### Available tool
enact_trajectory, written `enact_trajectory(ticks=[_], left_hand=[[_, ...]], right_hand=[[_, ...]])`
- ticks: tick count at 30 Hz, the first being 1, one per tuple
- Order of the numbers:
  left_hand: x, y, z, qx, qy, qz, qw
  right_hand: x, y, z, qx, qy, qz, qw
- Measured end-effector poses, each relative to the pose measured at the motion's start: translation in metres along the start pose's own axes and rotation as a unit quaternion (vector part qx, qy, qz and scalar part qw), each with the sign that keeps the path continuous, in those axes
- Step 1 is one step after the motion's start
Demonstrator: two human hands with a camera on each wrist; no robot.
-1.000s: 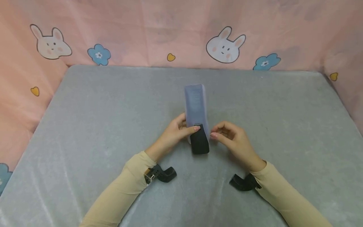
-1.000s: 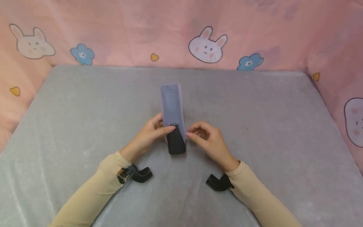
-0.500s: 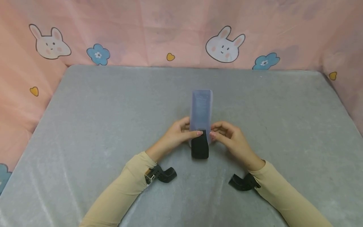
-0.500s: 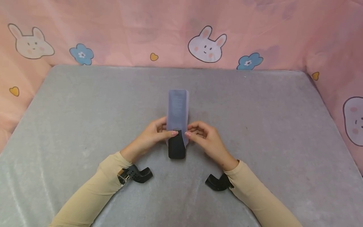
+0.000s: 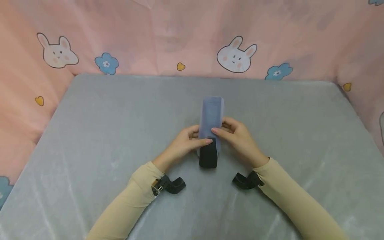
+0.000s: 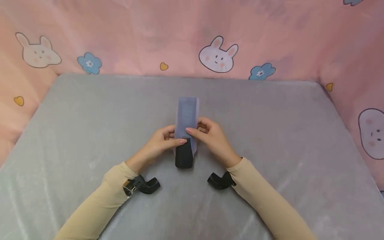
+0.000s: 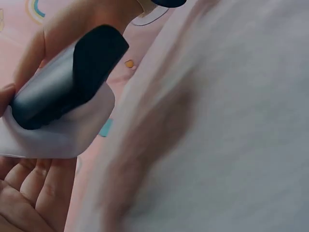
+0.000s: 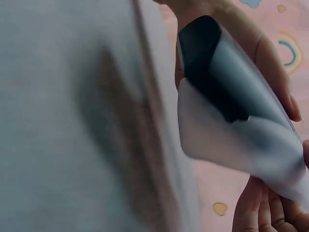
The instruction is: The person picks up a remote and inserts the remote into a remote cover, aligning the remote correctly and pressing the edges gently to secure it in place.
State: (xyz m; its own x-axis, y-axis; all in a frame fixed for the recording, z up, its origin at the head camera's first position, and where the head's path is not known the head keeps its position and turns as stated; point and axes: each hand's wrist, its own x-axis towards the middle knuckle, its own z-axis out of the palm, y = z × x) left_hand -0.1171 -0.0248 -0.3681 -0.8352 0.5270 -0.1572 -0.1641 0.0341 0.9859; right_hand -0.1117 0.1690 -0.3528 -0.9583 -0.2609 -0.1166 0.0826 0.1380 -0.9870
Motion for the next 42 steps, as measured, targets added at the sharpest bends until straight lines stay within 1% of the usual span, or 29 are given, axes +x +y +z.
enact_trajectory(ticks=[3, 7, 9, 12, 14, 16, 19, 21, 23, 25, 27, 31, 34, 37, 40, 42], left_hand=[[0.006, 0.006, -0.004, 0.017, 0.021, 0.005, 0.9996], [0.015, 0.014, -0.004, 0.007, 0.043, 0.003, 0.9991], [0.017, 0.014, -0.002, -0.006, 0.049, 0.007, 0.9988], [0.016, 0.007, 0.001, -0.032, 0.050, 0.016, 0.9981], [0.012, 0.000, 0.002, -0.055, 0.036, 0.021, 0.9976], [0.009, -0.007, 0.002, -0.081, 0.011, 0.025, 0.9963], [0.007, -0.014, 0.002, -0.114, -0.029, 0.032, 0.9925], [0.007, -0.015, 0.001, -0.122, -0.046, 0.042, 0.9906], [0.007, -0.014, 0.000, -0.118, -0.048, 0.051, 0.9905], [0.008, -0.012, 0.000, -0.111, -0.039, 0.053, 0.9916], [0.009, -0.009, 0.001, -0.106, -0.022, 0.050, 0.9928], [0.011, -0.004, 0.001, -0.103, 0.010, 0.040, 0.9938], [0.013, 0.000, 0.002, -0.102, 0.016, 0.041, 0.9938], [0.014, 0.004, 0.003, -0.099, 0.017, 0.045, 0.9939], [0.016, 0.007, 0.004, -0.097, 0.024, 0.056, 0.9934], [0.016, 0.009, 0.004, -0.090, 0.037, 0.065, 0.9932]], right_hand=[[0.011, -0.005, 0.002, 0.017, 0.014, -0.021, 0.9995], [0.021, -0.009, 0.001, 0.058, 0.043, -0.049, 0.9962], [0.024, -0.010, 0.000, 0.077, 0.053, -0.051, 0.9943], [0.026, -0.008, -0.001, 0.103, 0.059, -0.045, 0.9919], [0.026, -0.006, -0.001, 0.121, 0.063, -0.040, 0.9899], [0.025, -0.005, -0.003, 0.137, 0.071, -0.038, 0.9873], [0.024, -0.004, -0.006, 0.166, 0.082, -0.040, 0.9819], [0.025, -0.004, -0.008, 0.180, 0.085, -0.043, 0.9791], [0.027, -0.006, -0.009, 0.187, 0.080, -0.047, 0.9780], [0.028, -0.008, -0.009, 0.186, 0.072, -0.050, 0.9785], [0.030, -0.010, -0.008, 0.184, 0.063, -0.048, 0.9799], [0.034, -0.013, -0.006, 0.175, 0.041, -0.028, 0.9832], [0.036, -0.015, -0.006, 0.174, 0.032, -0.019, 0.9841], [0.039, -0.017, -0.007, 0.191, 0.042, -0.020, 0.9804], [0.041, -0.021, -0.009, 0.215, 0.057, -0.034, 0.9743], [0.042, -0.024, -0.009, 0.230, 0.058, -0.044, 0.9706]])
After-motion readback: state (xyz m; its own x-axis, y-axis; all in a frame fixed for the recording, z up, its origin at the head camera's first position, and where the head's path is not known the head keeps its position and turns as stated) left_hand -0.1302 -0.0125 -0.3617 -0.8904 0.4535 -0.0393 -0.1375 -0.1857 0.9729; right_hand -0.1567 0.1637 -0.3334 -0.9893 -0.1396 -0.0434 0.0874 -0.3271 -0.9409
